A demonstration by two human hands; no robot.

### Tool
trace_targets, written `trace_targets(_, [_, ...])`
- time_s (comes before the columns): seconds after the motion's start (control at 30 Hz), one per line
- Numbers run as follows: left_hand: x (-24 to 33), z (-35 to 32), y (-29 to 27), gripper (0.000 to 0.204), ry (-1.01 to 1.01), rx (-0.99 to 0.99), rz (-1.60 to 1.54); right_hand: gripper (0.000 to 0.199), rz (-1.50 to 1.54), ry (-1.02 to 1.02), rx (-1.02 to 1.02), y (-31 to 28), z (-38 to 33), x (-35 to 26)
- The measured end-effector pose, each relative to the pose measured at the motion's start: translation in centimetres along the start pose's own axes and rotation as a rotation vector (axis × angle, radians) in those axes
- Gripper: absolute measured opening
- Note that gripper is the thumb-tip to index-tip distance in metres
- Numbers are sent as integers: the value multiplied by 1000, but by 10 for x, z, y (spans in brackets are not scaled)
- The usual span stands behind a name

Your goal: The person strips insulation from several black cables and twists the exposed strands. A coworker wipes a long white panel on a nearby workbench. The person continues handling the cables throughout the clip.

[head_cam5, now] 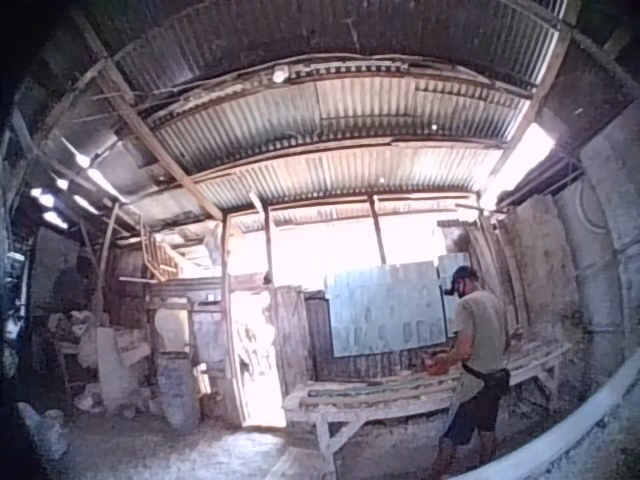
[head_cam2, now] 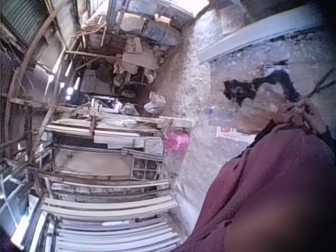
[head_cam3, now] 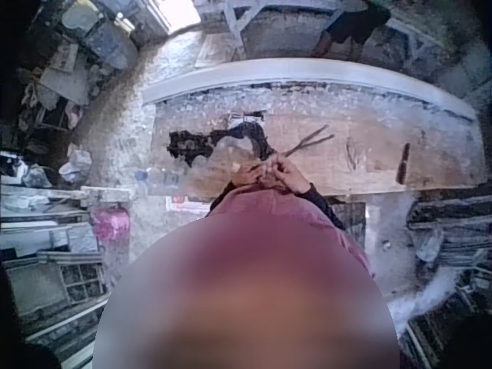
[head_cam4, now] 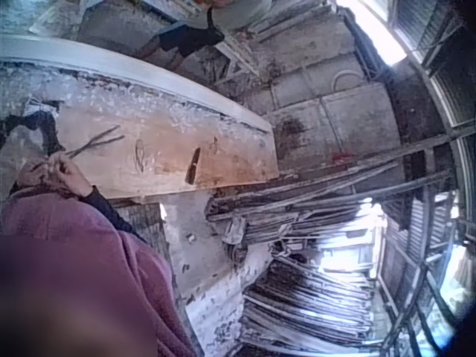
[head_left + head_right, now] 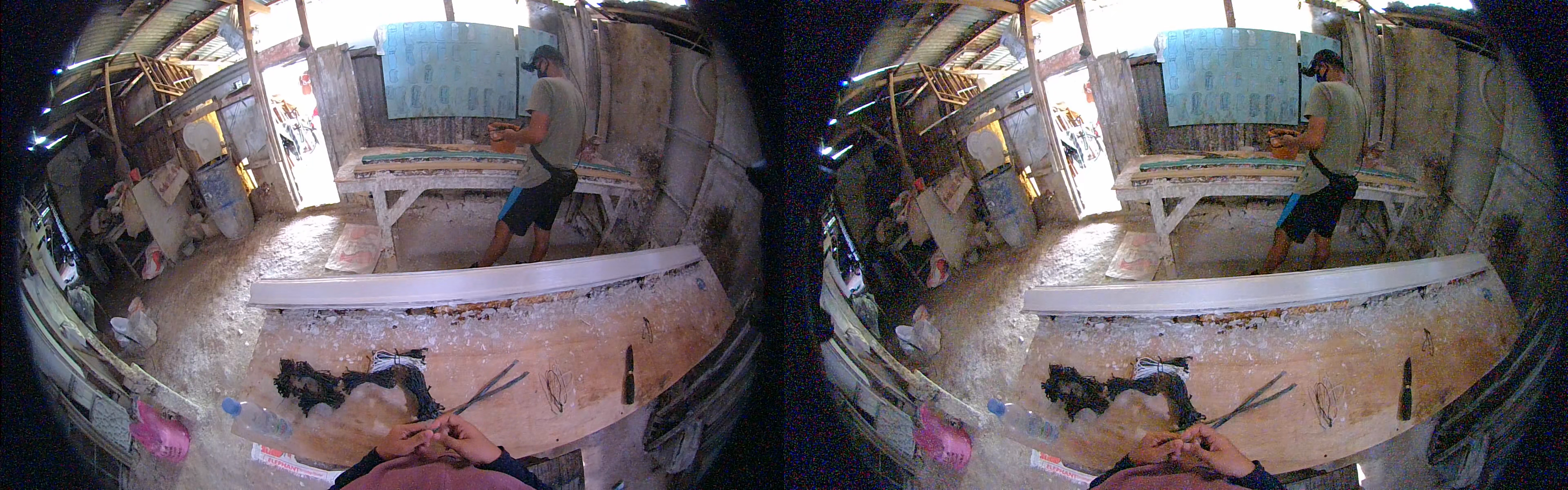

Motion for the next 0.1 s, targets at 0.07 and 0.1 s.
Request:
trace_targets(0.07, [-12,5,-3,30,47,-93,-41,16,-43,-30,-41,1,0,1])
trace_targets(0.1, [-22,6,-3,30,29,-134,-60,19,29,-20,-36,0,-2,1])
Point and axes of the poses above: each hand's wrist, its own z-axis towards the middle knuckle, its own y-axis out of the palm, x = y × z, the point moved 5 cm from there along z, towards the middle knuckle, and after that the axes turned 7 degrees about x, right-handed, at the moved point
